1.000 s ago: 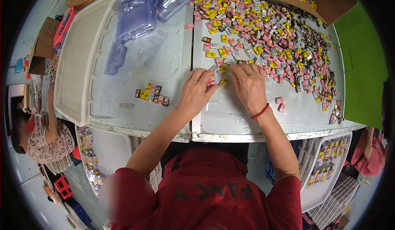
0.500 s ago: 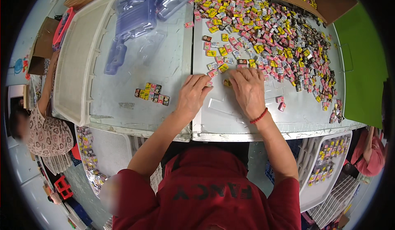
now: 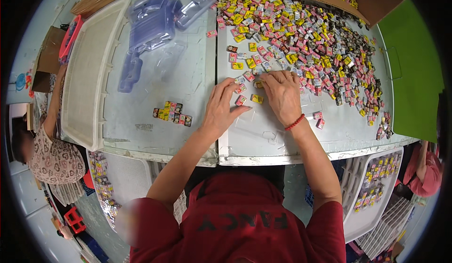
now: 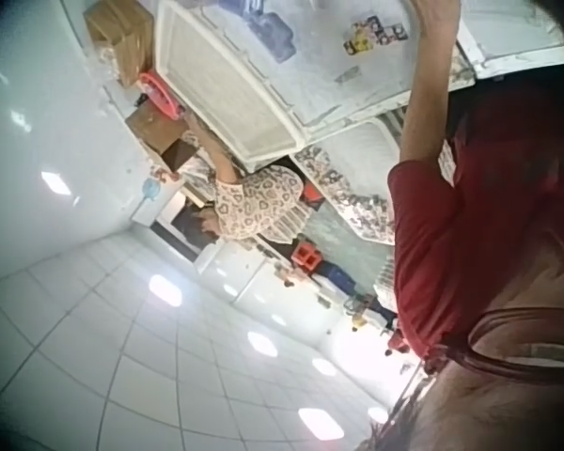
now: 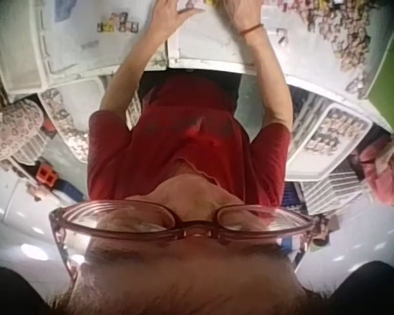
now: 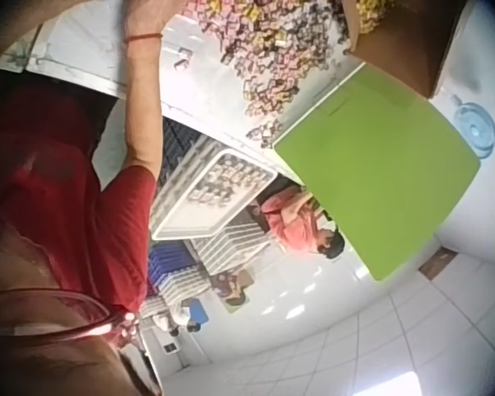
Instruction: Packaging small toy parts into plastic bags.
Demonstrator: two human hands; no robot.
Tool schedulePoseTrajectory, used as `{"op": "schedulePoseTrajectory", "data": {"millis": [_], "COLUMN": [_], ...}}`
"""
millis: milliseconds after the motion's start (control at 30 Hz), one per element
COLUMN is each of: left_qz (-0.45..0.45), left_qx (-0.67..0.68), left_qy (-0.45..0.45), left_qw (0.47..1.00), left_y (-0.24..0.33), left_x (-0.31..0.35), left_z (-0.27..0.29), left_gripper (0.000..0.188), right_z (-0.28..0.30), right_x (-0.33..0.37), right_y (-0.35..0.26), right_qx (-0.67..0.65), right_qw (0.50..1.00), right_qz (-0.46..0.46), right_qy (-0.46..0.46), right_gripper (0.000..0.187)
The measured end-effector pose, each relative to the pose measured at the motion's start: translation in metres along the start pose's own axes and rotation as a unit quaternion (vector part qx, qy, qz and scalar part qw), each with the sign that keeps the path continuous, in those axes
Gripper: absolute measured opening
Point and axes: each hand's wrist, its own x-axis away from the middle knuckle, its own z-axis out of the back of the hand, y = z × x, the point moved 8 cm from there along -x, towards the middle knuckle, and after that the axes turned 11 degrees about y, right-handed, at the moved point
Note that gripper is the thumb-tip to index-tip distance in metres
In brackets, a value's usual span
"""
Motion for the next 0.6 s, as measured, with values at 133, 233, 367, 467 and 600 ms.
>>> {"op": "schedulePoseTrajectory", "data": {"millis": [133,233,367,467,600], "left_qz": [-0.008,-0.034,-0.056,-0.061,-0.045], "left_qx": [-0.003,-0.003,0.002,0.014,0.023], "left_qy": [-0.048,-0.056,-0.064,-0.083,-0.070], "left_qw": [0.999,0.998,0.996,0.995,0.996], "left_y": [-0.012,-0.012,-0.010,-0.006,-0.005], "left_x": [-0.018,-0.028,-0.022,-0.011,-0.014], "left_z": [-0.012,-0.016,-0.016,-0.015,-0.012], "left_gripper": [0.057,0.054,0.050,0.048,0.049], "right_z": [-0.001,-0.005,0.004,0.025,0.050], "right_x": [-0.013,-0.017,-0.013,0.000,0.018], "right_y": [0.006,0.010,0.013,0.026,0.037], "right_qx": [0.009,0.020,0.015,0.035,0.049], "right_qw": [1.000,1.000,0.999,0.998,0.994], "right_qz": [-0.006,-0.004,-0.019,-0.043,-0.082], "right_qy": [0.016,0.005,0.021,0.040,0.046], "right_gripper": [0.015,0.016,0.016,0.015,0.012]}}
